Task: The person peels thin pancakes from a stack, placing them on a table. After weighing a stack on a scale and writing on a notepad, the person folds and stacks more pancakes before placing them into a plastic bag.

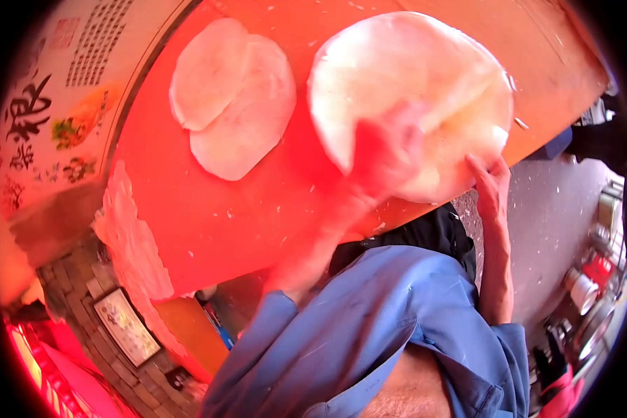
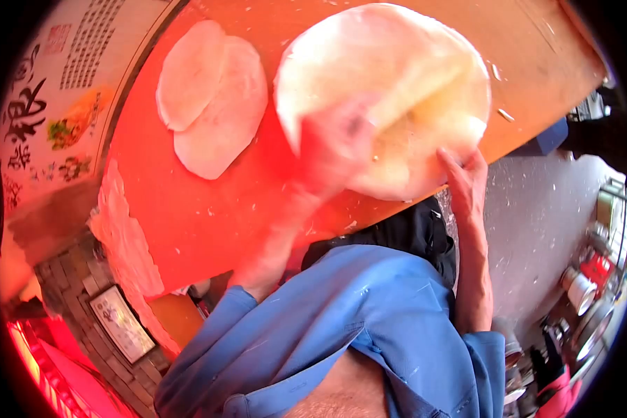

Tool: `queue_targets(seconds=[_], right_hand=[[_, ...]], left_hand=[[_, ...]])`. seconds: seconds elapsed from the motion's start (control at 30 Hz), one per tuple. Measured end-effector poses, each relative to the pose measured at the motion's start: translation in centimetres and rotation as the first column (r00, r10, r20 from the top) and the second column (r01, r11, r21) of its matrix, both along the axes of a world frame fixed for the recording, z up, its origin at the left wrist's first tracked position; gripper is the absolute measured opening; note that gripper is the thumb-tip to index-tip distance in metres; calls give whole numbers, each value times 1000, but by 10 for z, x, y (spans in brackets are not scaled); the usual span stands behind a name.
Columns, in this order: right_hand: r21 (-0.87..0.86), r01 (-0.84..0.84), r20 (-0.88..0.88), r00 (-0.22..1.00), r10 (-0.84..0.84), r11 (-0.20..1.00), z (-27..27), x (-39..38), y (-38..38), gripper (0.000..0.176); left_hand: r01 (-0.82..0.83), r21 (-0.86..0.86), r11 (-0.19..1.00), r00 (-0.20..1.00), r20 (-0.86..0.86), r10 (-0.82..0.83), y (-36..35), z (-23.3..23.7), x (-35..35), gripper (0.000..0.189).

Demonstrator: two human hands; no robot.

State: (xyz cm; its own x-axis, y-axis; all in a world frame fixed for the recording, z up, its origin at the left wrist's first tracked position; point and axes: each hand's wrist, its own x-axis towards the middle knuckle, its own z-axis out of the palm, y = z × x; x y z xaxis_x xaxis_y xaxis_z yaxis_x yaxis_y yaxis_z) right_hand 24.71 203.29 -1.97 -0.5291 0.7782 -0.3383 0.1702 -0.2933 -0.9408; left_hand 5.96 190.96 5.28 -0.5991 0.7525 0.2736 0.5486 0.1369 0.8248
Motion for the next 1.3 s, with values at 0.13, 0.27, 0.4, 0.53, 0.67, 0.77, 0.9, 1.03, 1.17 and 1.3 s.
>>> queue_targets(seconds=[0.13, 0.27, 0.4, 0.53, 0.67, 0.77, 0.9, 1.03, 1.17, 1.3], right_hand=[[-24, -5, 62, 998, 7, 1000, -19, 8, 6, 33], [-69, 12, 8, 1000, -12, 998, -19, 9, 6, 34], [-133, -19, -17, 1000, 17, 991, -6, 5, 4, 35], [-90, -31, -16, 999, 29, 995, 1, 1, 2, 32], [-94, -46, 0, 999, 47, 994, 26, -22, -2, 31], [-273, 26, -87, 995, -52, 962, 31, -35, -5, 36], [-286, -2, -83, 996, -23, 958, 19, -32, 3, 46], [-140, -11, -29, 1000, 7, 990, 15, -13, 5, 38], [-160, -12, 15, 1000, 14, 987, 12, -4, 4, 30], [-223, -18, -138, 990, -13, 975, 18, -10, -3, 23]], left_hand=[[-428, 172, 887, 848, 416, 329, -91, 50, -110, 22], [-647, 331, 687, 712, 585, 389, -240, 59, -177, 49], [-839, 69, 540, 477, 571, 668, -425, -45, -203, 52], [-868, -35, 495, 482, 175, 858, -424, -111, -161, 55], [-471, -86, 878, 741, 501, 447, -162, -35, -51, 47], [56, -31, 998, 833, 552, -30, -44, -36, 6, 54], [169, -110, 979, 805, 588, -73, 21, -42, 40, 58], [127, -40, 991, 641, 766, -51, 29, -55, 37, 44], [128, -99, 987, 799, 600, -44, 27, -72, 37, 36], [195, -237, 952, 902, 424, -80, 42, -49, 50, 38]])
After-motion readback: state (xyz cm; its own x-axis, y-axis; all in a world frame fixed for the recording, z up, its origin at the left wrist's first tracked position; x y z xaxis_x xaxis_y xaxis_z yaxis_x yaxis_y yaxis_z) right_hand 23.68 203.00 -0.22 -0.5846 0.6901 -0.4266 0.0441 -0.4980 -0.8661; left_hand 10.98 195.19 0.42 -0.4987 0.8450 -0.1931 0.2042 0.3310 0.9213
